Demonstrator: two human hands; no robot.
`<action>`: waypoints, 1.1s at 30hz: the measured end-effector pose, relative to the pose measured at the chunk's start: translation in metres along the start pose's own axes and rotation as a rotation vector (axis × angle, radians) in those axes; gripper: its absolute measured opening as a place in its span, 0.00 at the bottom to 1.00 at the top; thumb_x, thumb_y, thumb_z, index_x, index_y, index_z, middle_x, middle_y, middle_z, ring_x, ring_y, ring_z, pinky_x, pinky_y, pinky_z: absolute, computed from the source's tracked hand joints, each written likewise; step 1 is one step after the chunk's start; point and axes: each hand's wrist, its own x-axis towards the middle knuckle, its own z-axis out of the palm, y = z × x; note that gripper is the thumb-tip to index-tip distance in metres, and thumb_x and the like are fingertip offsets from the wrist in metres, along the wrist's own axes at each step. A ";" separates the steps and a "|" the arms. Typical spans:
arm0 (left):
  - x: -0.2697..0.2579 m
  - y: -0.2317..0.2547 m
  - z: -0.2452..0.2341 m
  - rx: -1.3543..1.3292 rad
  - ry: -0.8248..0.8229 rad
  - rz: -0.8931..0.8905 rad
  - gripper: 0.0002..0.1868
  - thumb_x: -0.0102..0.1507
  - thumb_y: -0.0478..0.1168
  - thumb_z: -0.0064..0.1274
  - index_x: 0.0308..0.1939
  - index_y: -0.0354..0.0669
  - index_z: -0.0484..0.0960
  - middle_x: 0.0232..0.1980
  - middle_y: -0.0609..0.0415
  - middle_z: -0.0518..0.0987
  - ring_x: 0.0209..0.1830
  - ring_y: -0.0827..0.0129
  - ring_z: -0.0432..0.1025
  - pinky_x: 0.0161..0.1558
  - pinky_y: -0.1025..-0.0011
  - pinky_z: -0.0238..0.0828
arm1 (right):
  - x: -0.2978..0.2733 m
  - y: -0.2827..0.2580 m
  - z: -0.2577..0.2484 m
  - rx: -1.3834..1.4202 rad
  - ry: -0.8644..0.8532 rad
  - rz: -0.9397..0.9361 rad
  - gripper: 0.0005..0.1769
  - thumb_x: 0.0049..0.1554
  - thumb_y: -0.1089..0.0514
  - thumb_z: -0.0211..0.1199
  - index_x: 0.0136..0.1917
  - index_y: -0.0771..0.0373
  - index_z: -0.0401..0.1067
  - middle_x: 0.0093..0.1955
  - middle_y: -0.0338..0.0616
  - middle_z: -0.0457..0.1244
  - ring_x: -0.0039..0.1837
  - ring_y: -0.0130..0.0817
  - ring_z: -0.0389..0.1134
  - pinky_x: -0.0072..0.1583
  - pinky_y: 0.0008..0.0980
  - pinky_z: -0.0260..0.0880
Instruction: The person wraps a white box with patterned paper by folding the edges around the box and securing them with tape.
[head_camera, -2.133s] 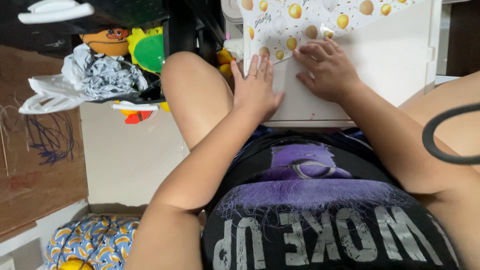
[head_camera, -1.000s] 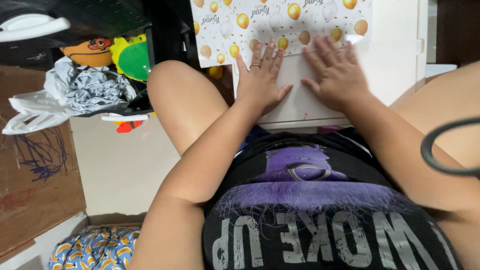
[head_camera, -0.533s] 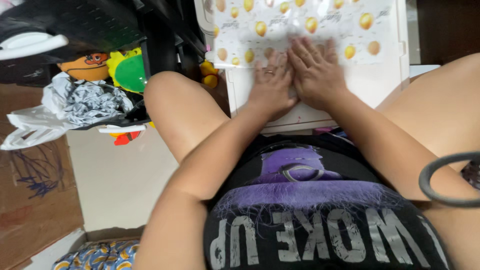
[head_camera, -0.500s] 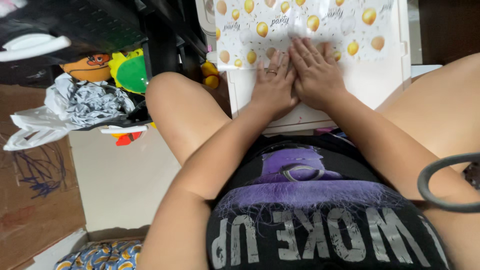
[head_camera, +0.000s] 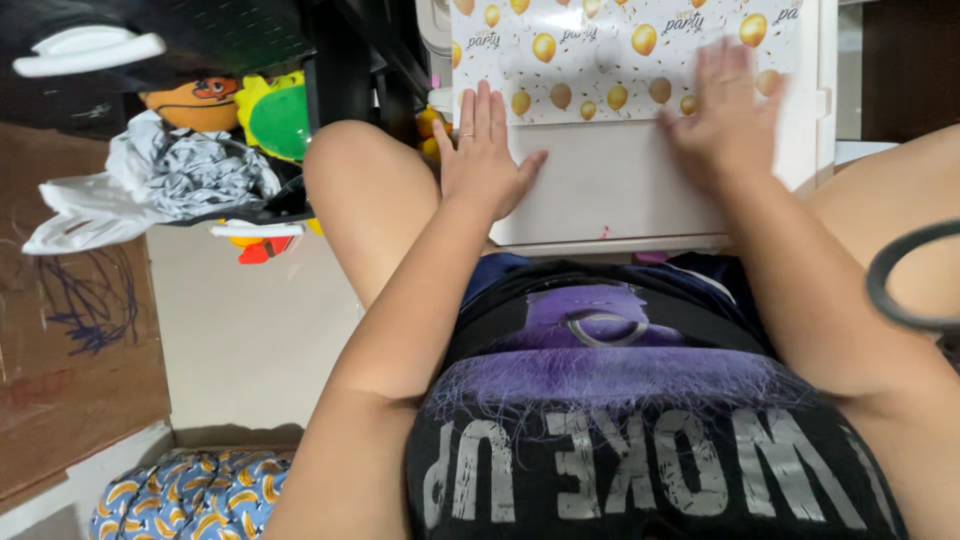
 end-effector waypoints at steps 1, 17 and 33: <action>0.000 -0.001 -0.001 0.005 0.018 -0.002 0.56 0.64 0.72 0.40 0.81 0.39 0.40 0.86 0.50 0.34 0.85 0.60 0.27 0.77 0.40 0.23 | -0.001 0.008 -0.006 -0.002 0.052 0.064 0.48 0.63 0.33 0.45 0.85 0.62 0.41 0.89 0.50 0.33 0.88 0.45 0.29 0.77 0.68 0.22; 0.041 0.034 0.023 0.080 0.337 0.487 0.42 0.66 0.55 0.47 0.80 0.44 0.53 0.85 0.52 0.47 0.85 0.59 0.36 0.77 0.38 0.34 | -0.005 -0.024 0.022 -0.070 0.123 -0.349 0.43 0.62 0.29 0.43 0.81 0.55 0.53 0.86 0.50 0.40 0.85 0.43 0.36 0.77 0.66 0.28; 0.109 0.016 0.014 -0.214 0.545 0.291 0.20 0.65 0.46 0.56 0.61 0.53 0.79 0.56 0.55 0.75 0.59 0.57 0.69 0.57 0.53 0.63 | 0.009 -0.042 0.016 -0.026 0.253 -0.480 0.34 0.61 0.41 0.58 0.78 0.54 0.65 0.83 0.55 0.51 0.85 0.51 0.46 0.77 0.68 0.36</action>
